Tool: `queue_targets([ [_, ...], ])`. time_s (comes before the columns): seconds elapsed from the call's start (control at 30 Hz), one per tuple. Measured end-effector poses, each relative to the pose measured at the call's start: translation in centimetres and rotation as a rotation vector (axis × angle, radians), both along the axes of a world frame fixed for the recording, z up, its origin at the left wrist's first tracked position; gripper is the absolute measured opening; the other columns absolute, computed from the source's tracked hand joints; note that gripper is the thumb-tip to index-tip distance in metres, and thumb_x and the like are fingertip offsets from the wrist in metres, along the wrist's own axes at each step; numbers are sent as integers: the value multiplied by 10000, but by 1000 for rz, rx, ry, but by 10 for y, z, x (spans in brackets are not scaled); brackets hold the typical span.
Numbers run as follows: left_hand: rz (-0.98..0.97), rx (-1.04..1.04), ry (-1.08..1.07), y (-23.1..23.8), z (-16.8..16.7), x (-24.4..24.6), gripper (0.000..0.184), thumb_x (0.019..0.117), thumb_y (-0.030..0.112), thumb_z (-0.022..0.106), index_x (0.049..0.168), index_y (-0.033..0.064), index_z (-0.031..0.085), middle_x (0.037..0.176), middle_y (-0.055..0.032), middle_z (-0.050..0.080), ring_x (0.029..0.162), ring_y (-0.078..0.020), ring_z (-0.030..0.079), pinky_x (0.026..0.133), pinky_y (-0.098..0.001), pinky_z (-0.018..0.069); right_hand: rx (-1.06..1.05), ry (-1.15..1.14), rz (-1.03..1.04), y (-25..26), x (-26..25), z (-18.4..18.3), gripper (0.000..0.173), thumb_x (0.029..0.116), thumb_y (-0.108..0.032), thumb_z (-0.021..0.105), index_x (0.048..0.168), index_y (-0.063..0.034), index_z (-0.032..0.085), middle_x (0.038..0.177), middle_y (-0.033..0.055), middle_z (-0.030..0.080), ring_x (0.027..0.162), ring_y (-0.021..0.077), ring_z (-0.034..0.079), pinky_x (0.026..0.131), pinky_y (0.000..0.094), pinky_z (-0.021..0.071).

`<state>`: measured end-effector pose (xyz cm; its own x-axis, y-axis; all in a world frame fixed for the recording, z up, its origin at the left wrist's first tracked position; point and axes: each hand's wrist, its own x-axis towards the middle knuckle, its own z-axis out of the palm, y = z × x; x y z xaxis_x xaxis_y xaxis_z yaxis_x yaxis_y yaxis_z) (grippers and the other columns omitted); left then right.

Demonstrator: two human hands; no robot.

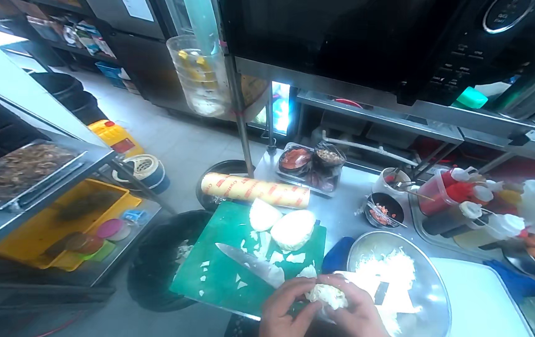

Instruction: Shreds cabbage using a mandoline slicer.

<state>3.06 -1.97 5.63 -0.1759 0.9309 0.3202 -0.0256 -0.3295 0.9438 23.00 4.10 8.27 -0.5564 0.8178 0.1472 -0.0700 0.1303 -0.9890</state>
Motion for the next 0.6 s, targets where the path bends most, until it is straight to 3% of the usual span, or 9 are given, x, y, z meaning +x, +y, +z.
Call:
queue_targets([
  [0.1,-8,-28,-17,1,1,0,370,812,39,854,1160,70,729,1162,-116,709,963,-283,732,801,-444,672,-66,25,-9,-1,-1,1,509,908,47,674,1403,-21,576,1369,162,641,1249,322,628,1040,511,562],
  [0.2,-32,-91,-13,1,2,0,361,809,65,864,1147,80,740,1129,-96,700,934,-253,719,784,-424,667,-58,17,-30,-2,0,-1,389,923,37,666,1306,-28,640,1323,152,647,1186,301,649,977,485,592],
  [0.3,-32,-78,56,3,2,-2,341,827,85,854,1155,107,763,1121,-73,699,953,-220,717,795,-395,670,61,-38,-30,1,2,-5,348,934,-13,679,1280,-50,691,1332,123,655,1242,278,621,1035,475,565],
  [0.37,10,-28,193,3,4,-2,322,845,102,840,1159,135,778,1135,-40,710,1016,-170,703,857,-350,649,92,-74,-43,2,2,-6,360,942,-44,685,1301,-75,694,1366,105,630,1276,268,593,1051,466,555],
  [0.47,26,8,336,4,7,-2,285,903,122,786,1187,133,777,1241,-41,713,1156,-167,675,987,-363,603,26,-151,-66,1,2,-4,405,968,-93,673,1372,-122,657,1393,59,615,1283,223,586,1049,443,553],
  [0.6,-24,-28,379,5,6,-1,282,953,146,728,1233,155,766,1313,-10,700,1211,-154,653,1034,-367,568,-12,-187,-73,1,2,-3,455,975,-84,644,1427,-113,600,1388,52,630,1282,200,593,1072,432,536],
])
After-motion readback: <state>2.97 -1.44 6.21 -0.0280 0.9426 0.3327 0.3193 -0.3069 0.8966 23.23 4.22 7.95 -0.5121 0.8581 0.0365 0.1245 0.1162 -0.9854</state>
